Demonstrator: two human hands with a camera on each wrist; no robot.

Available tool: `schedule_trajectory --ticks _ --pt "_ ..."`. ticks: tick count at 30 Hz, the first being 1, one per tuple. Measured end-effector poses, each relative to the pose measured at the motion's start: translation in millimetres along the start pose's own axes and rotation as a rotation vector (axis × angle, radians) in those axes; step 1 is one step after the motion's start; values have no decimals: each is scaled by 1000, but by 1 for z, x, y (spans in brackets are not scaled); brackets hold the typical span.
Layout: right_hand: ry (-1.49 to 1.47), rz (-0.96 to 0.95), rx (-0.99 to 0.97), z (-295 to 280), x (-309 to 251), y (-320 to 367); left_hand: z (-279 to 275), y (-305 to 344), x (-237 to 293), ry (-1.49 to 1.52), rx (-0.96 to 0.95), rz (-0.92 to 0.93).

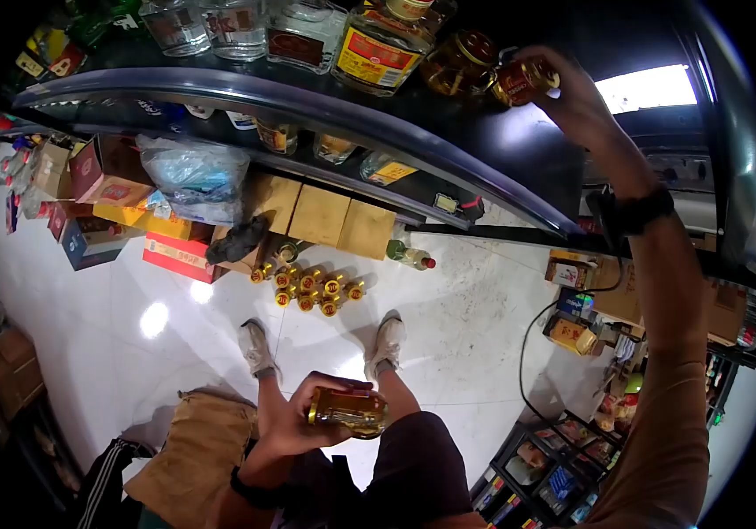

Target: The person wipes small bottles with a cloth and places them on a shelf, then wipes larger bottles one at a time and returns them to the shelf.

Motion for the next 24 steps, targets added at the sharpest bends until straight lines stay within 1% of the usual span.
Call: schedule_trajectory --ticks 1,3,4,5,7,8,9,11,12,13,15,16,18,19,20,21,22,23,24 --pt "8 1 -3 0 -1 -4 -2 3 -2 8 -3 2" --pt "-220 28 -100 5 -2 -18 -15 10 -5 -143 28 -8" --pt "-174 -178 -96 1 -19 -23 -21 14 -7 -163 42 -20" --pt "-168 -189 -97 1 -21 -26 -23 18 -8 -159 46 -10" --pt "-146 -218 -88 -4 -42 -28 -31 26 -13 -103 120 -45" --pt "-166 -237 -23 -11 -51 -28 -34 29 -13 -149 94 -36" --pt "-162 -233 -17 -10 -53 -24 -33 31 -14 -151 87 -35" --pt "-249 -224 112 -17 -58 -12 -34 37 -16 -162 106 -103" --pt "-46 -322 202 -16 -80 1 -31 36 -15 -129 94 -77" --pt "188 -321 273 -8 -91 7 -28 34 -12 -140 94 -76" --pt "25 -233 317 6 -90 5 -20 30 -11 -98 92 -113" --pt "15 -230 327 7 -92 5 -16 28 -10 -63 92 -103" --pt "-125 -135 228 10 -87 -2 -6 22 -5 -51 104 -123" --pt "-138 -129 238 8 -84 -1 -1 18 -1 -24 114 -143" --pt "-222 -169 172 9 -83 -1 6 14 7 -33 142 -202" --pt "-304 -209 105 9 -83 2 8 14 5 -45 142 -208" --pt "-315 -235 64 4 -85 8 9 12 4 -32 130 -171" --pt "-318 -230 67 2 -80 12 10 10 3 -14 116 -133" --pt "-162 -313 97 1 -82 18 8 10 0 -14 114 -134"
Point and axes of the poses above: each hand's wrist, its own y-axis away from the middle knuckle, its own z-axis out of the palm, x = y × z, the point moved 8 cm from there along -y, towards the middle knuckle, and after that the axes turned 10 degrees about z, right-handed, at the moved point
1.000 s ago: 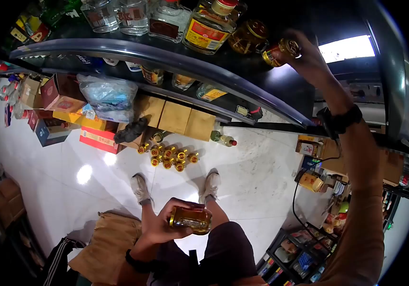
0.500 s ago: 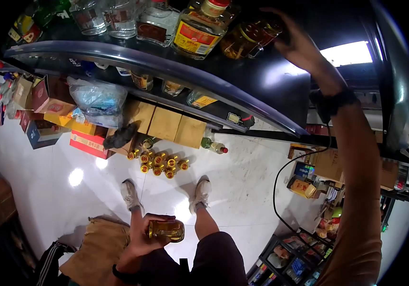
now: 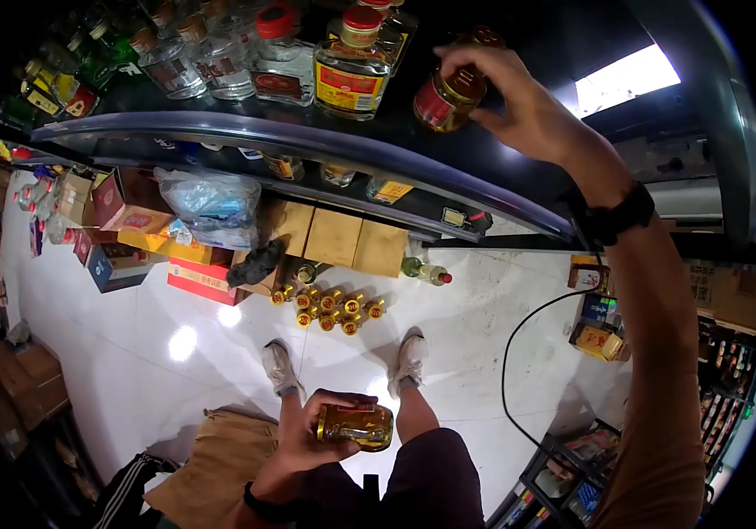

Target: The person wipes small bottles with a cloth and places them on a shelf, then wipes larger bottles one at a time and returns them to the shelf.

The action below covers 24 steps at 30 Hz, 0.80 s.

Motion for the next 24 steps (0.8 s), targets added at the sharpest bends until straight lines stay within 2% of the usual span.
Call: schedule_trajectory --ticks 1,3,5,6,7,9,11,13,15,17,19,21,24 --pt "156 -92 -3 -1 -5 5 1 -2 -2 -19 -30 30" --pt "156 -41 -8 -3 -2 13 4 -4 -4 -51 -89 96" --pt "-75 88 -8 -7 6 19 5 -5 -7 -62 -114 111" --pt "-144 173 79 -6 5 19 6 -6 -8 -78 -138 120" --pt "-141 169 80 -1 -3 18 6 -6 -10 -78 -139 126" --pt "-39 294 157 -1 -2 19 6 -5 -15 -41 -147 105" --pt "-8 286 168 -1 8 17 7 -7 -12 -83 -162 123" --pt "-119 224 162 -3 17 15 13 -9 -2 -131 -155 134" --pt "-120 264 128 -6 27 14 11 -8 -3 -112 -137 140" --pt "266 112 325 -18 19 14 7 -10 -3 -85 -126 150" --pt "288 125 259 -14 26 6 6 -11 -5 -170 -159 135" --pt "-41 316 111 -4 47 -5 4 -11 -12 -113 -133 139" --pt "-38 374 42 6 62 -19 -3 -7 -30 2 -79 86"
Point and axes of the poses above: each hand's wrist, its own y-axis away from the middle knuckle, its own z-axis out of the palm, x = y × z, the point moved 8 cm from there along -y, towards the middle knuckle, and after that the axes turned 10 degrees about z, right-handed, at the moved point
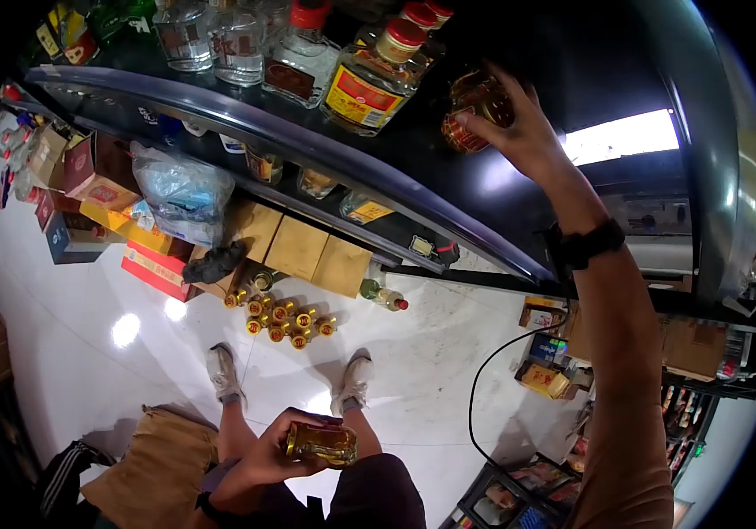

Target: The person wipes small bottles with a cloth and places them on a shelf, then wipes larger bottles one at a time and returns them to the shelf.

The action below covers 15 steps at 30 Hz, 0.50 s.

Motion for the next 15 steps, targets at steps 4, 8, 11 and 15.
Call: schedule_trajectory --ticks 4,8,11,15 --pt "164 82 6 2 9 -20 -2 -1 1 32 18 -15" --pt "95 -94 1 5 38 -59 -11 -1 6 7 28 7" --pt "23 -84 -121 6 45 -85 -14 -1 15 -29 27 27" --pt "207 -143 -43 4 76 -118 -15 -5 18 -23 13 69"
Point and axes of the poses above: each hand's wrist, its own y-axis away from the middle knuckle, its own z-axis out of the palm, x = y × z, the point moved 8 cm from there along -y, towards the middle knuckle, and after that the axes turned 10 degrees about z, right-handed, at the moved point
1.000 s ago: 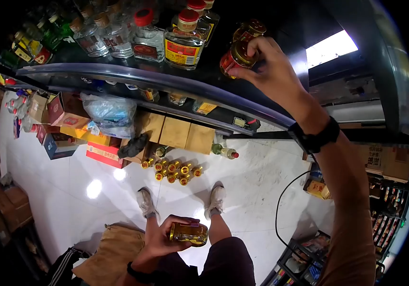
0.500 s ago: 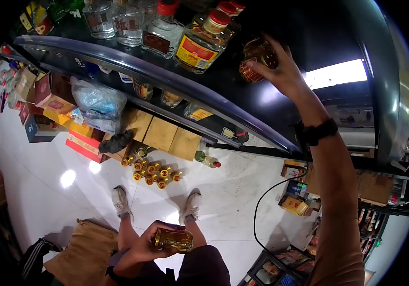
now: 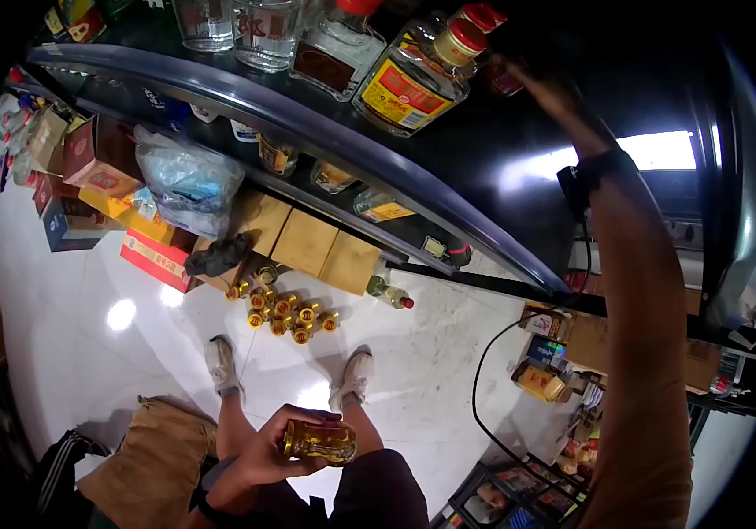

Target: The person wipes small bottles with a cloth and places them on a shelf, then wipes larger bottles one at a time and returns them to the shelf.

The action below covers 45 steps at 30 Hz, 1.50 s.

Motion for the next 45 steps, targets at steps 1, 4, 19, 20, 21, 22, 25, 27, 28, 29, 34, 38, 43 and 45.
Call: schedule_trajectory --ticks 1,4,19,20,21,22,25,27,28,29,34,38,43,45 --pt "0 4 -3 -1 -5 0 2 -2 1 2 0 -5" --pt "18 150 66 -9 -18 -3 11 -9 2 -27 -24 21" --pt "-66 -255 -142 7 -55 -13 24 -11 -25 70 -47 -4" --pt "-11 -267 36 0 -59 -1 25 -12 -24 66 -45 -14" --pt "48 -281 220 -13 -78 17 26 -17 -20 23 -64 -1" --pt "46 -278 228 -18 -92 30 26 -22 -16 -19 -85 15" --pt "299 -102 546 -50 -112 84 25 -42 -3 -86 -89 9" --pt "-109 -37 507 -66 -144 129 29 -63 16 -231 -82 57" --pt "-304 -66 356 -62 -162 155 37 -78 33 -245 -59 71" --pt "-494 -91 199 -58 -179 178 45 -93 52 -355 -59 138" --pt "-430 -98 -390 -37 -260 229 78 -160 115 -484 51 448" --pt "-421 63 -397 -41 -216 216 108 -209 160 -818 91 654" --pt "-692 91 -341 -38 -157 189 133 -268 170 -1042 87 639" --pt "-882 188 -351 -28 -140 178 134 -284 171 -1151 134 766"
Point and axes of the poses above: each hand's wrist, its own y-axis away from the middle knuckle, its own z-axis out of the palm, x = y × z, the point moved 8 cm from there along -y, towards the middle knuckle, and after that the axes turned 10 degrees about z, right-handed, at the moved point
